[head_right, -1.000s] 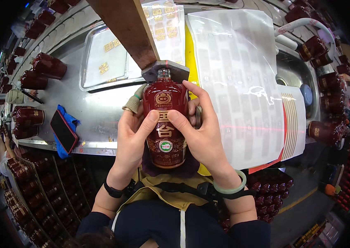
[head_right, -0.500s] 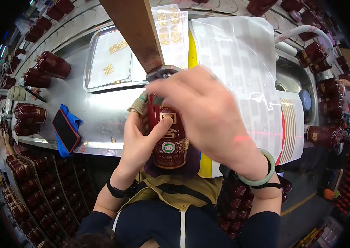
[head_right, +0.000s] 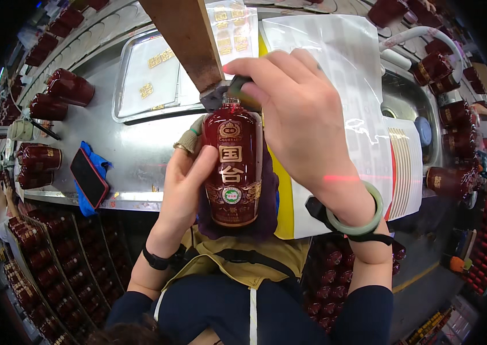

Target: Manually applying decorative labels and cleaning the surface of liquor bottles in a factory production line.

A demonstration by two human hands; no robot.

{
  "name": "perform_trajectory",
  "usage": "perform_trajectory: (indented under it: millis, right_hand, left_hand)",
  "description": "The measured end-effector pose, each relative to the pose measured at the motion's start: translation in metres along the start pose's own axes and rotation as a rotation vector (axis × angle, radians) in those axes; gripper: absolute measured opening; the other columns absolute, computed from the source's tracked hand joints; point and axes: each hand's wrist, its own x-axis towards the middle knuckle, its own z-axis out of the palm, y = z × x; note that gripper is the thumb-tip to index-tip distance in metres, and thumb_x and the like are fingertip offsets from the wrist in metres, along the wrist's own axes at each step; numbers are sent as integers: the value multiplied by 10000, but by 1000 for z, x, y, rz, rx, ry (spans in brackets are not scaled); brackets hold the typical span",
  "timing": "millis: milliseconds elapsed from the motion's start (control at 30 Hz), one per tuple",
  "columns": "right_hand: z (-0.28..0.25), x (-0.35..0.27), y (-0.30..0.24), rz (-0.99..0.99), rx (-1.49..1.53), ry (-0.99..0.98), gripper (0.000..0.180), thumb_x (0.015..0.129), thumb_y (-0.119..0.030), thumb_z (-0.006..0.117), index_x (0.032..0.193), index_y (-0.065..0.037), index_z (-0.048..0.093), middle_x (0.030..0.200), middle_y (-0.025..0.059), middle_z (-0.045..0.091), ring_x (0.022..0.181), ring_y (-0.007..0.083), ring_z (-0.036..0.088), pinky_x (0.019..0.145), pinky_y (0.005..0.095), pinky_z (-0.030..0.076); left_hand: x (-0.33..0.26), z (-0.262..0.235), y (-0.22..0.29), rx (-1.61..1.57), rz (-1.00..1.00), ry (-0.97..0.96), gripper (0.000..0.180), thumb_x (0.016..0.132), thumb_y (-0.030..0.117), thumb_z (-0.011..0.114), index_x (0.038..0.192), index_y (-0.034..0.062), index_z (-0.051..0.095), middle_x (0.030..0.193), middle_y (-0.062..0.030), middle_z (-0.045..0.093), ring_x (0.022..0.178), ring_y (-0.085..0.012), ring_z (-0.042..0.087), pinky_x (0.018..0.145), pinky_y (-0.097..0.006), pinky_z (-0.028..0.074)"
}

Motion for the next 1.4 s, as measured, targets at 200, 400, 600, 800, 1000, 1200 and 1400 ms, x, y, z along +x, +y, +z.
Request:
perform_trajectory:
  millis: [200, 400, 600, 800, 1000, 1200, 1400]
  right_hand:
    - [-2, -21, -9, 33, 138, -51, 254, 841, 49, 705, 1063, -69, 739, 904, 107, 692, 870, 298, 657, 766, 387, 539]
    - [-6, -58, -25, 680, 682, -184, 405, 986, -172, 731, 1312, 17, 583, 905, -5, 603, 833, 43, 552, 736, 241, 480]
    - [28, -98, -32, 838, 860, -112, 747, 906, -173, 834, 1514, -34, 421, 871, -41, 483, 776, 50, 475, 698, 217, 413]
    - [31, -98, -32, 849, 916, -99, 763, 895, -177, 844, 1519, -43, 426, 868, -49, 426, 775, 53, 432, 711, 214, 391]
    - [28, -98, -28, 888, 981, -119, 791, 888, -195, 852, 1540, -64, 423, 873, -52, 408, 790, 56, 424, 729, 207, 383]
    - [30, -103, -26, 864, 973, -130, 809, 886, -177, 846, 1556, -55, 409, 903, -44, 429, 812, 56, 440, 740, 209, 390]
    - [7, -84, -20, 775, 890, -176, 632, 985, -129, 696, 1536, -30, 403, 1031, 19, 554, 901, 76, 535, 800, 219, 450]
  left_hand:
    - [-12, -11, -5, -81, -17, -33, 593, 1107, 201, 524, 1589, -53, 292, 1517, -169, 505, 1352, -209, 533, 1140, -368, 437]
    - [-15, -8, -11, -23, 54, -34, 637, 1082, 148, 562, 1601, -57, 255, 1547, -179, 465, 1392, -225, 498, 1152, -381, 432]
    - [-15, -5, -12, 80, 53, -3, 731, 1024, 92, 658, 1594, -80, 234, 1554, -206, 442, 1403, -239, 490, 1162, -381, 428]
    - [-15, -5, -11, 90, 59, 0, 736, 1012, 97, 677, 1584, -84, 252, 1544, -211, 453, 1391, -237, 502, 1157, -380, 437]
    - [-15, -6, -8, 37, 11, 7, 735, 1007, 103, 688, 1580, -80, 266, 1537, -205, 464, 1382, -232, 511, 1152, -378, 443]
    - [-16, -7, -14, 86, 51, -13, 751, 992, 100, 710, 1579, -74, 275, 1529, -195, 472, 1371, -226, 521, 1145, -374, 449]
    - [-14, -3, -13, 98, 61, -27, 781, 954, 110, 755, 1563, -71, 300, 1474, -181, 518, 1329, -216, 555, 1123, -369, 467]
